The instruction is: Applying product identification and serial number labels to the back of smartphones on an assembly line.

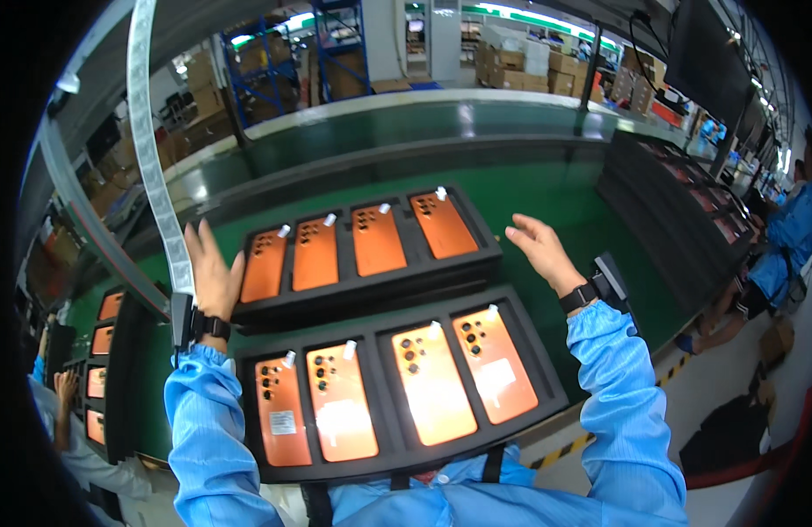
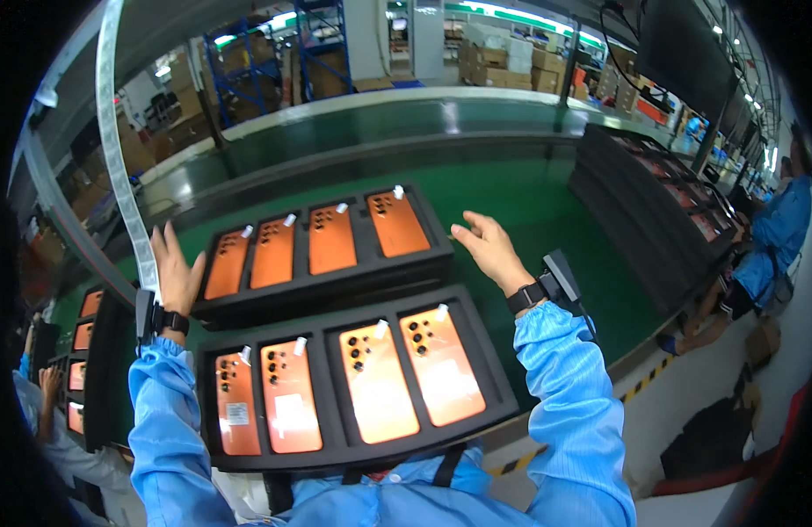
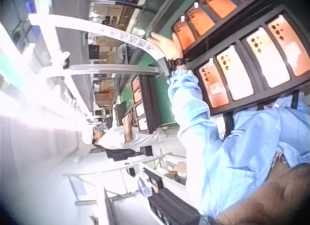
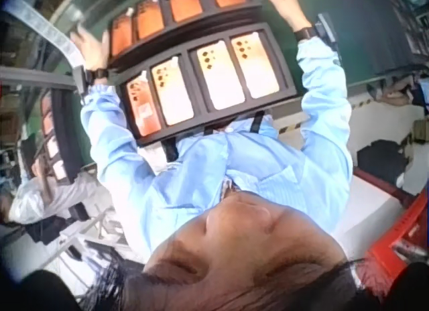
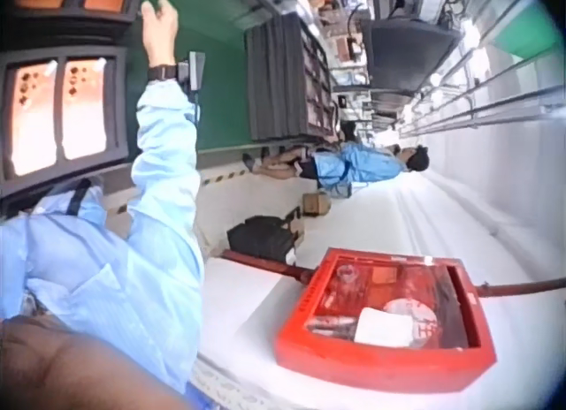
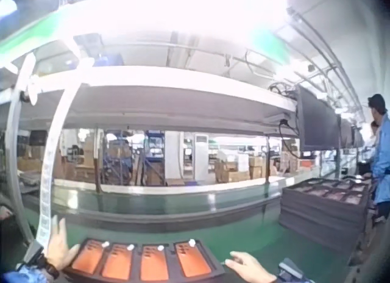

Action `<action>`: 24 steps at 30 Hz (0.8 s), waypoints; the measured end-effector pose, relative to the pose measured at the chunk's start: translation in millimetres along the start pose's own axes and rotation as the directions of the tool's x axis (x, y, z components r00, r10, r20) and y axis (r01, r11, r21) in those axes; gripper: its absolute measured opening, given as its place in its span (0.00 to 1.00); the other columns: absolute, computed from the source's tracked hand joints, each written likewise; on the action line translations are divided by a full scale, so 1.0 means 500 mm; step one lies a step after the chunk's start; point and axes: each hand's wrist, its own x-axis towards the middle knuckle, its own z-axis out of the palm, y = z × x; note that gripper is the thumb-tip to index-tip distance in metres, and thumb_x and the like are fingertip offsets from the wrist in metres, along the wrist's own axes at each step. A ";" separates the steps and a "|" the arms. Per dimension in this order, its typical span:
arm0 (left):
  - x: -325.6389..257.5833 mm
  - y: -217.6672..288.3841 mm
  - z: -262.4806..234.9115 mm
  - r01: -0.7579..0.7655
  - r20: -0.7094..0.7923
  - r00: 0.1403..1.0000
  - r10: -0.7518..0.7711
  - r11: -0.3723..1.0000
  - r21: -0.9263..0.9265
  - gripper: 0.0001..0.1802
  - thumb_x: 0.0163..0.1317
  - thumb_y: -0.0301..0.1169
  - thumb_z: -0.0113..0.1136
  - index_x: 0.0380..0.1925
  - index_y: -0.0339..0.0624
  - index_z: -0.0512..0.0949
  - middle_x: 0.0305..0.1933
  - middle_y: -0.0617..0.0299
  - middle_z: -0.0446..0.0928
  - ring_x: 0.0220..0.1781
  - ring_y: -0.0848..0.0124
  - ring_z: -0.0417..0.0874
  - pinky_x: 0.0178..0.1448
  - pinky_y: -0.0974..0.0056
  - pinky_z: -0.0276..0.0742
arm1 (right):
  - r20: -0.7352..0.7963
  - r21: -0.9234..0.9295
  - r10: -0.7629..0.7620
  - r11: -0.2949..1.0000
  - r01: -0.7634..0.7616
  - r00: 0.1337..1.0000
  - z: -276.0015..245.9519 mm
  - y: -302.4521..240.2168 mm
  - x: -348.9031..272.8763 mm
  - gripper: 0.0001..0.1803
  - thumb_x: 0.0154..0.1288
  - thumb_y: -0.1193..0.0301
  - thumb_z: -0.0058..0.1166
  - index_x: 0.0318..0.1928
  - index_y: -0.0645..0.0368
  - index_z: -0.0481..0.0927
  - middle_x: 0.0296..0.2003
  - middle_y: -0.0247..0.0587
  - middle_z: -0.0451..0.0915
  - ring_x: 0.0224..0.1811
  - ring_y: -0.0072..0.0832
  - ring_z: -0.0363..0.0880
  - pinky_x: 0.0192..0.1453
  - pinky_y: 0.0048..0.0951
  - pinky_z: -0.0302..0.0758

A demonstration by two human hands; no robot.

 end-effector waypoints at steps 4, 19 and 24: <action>-0.046 -0.151 0.012 0.374 0.433 0.800 -0.416 0.909 0.181 0.49 0.46 0.45 0.68 0.62 0.27 0.58 0.56 0.34 0.71 0.58 0.45 0.74 0.59 0.49 0.72 | 0.092 -0.058 0.113 0.993 -0.108 0.989 0.068 0.023 0.050 0.33 0.65 0.57 0.54 0.58 0.74 0.70 0.57 0.61 0.73 0.62 0.43 0.71 0.63 0.34 0.67; -0.147 -0.158 0.073 0.900 0.843 0.420 -0.336 0.032 -0.435 0.13 0.57 0.36 0.55 0.32 0.37 0.80 0.28 0.63 0.77 0.33 0.74 0.76 0.37 0.68 0.69 | -0.162 0.069 -0.019 0.997 0.030 0.987 0.079 -0.140 -0.036 0.22 0.54 0.78 0.54 0.50 0.79 0.74 0.43 0.51 0.81 0.43 0.32 0.80 0.47 0.27 0.75; -0.193 -0.124 -0.069 0.748 0.659 0.655 -0.371 0.189 -0.637 0.12 0.57 0.32 0.54 0.27 0.31 0.79 0.26 0.66 0.75 0.32 0.78 0.72 0.38 0.70 0.65 | -0.002 0.280 -0.062 0.958 0.060 0.998 -0.023 -0.240 -0.131 0.22 0.58 0.80 0.52 0.55 0.74 0.73 0.44 0.39 0.81 0.42 0.20 0.79 0.46 0.20 0.76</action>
